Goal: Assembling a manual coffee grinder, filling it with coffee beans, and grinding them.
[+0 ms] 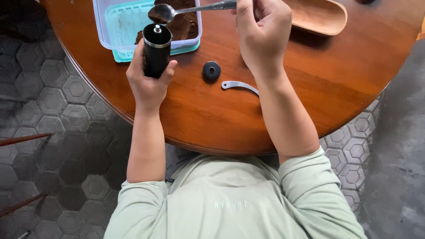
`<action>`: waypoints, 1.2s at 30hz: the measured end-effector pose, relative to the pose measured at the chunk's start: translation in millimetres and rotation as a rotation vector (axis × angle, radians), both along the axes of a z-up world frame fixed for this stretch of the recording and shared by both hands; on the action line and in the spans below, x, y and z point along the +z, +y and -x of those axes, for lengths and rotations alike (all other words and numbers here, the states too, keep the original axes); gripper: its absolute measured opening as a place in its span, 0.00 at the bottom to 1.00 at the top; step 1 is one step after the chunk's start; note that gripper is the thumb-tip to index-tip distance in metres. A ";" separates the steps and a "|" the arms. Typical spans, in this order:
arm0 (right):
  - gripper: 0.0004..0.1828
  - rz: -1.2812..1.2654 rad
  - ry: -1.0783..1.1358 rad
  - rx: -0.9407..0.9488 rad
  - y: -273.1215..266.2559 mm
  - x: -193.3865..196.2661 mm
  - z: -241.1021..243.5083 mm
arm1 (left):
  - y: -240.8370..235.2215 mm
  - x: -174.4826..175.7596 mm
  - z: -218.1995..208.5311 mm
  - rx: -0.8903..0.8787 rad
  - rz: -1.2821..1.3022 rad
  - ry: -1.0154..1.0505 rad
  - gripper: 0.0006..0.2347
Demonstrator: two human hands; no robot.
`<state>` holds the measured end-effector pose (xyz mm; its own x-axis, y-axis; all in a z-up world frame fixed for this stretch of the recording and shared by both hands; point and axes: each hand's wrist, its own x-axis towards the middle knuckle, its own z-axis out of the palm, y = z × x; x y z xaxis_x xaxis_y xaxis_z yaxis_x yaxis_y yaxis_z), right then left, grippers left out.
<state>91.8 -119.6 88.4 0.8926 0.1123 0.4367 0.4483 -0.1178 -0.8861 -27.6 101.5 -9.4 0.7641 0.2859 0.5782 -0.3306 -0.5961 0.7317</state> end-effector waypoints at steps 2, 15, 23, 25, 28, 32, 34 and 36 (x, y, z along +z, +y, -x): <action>0.20 0.023 -0.012 -0.007 0.1 1.7 1.3 | -2.1 3.4 -0.9 0.006 0.017 -0.001 0.26; 0.14 0.260 -0.710 0.355 -10.3 35.3 20.5 | -2.0 -1.4 1.9 0.067 0.098 0.026 0.25; 0.19 0.178 -0.454 0.033 0.4 12.4 18.7 | -1.4 -0.4 3.4 0.048 0.074 0.027 0.24; 0.24 0.151 -0.271 -0.101 2.9 0.7 9.1 | -1.6 0.3 3.3 0.041 0.081 0.031 0.23; 0.19 0.170 -0.247 -0.151 5.2 -17.4 -11.4 | -1.1 2.0 2.2 0.071 0.093 0.074 0.23; 0.19 0.406 -0.348 -0.080 13.3 -42.7 -20.6 | -1.4 0.2 5.2 0.066 0.076 0.062 0.23; 0.18 0.458 -0.426 -0.051 17.8 -43.2 -20.2 | -1.2 0.0 2.8 0.060 0.082 0.056 0.23; 0.15 0.509 -0.403 0.007 21.9 -46.4 -17.6 | -0.1 -1.0 4.4 0.059 0.084 0.069 0.23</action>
<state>109.4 -97.7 42.0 0.6682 0.3985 0.6283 0.7365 -0.4743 -0.4824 -32.0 101.4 -10.4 0.7819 0.3768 0.4966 -0.2435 -0.5488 0.7997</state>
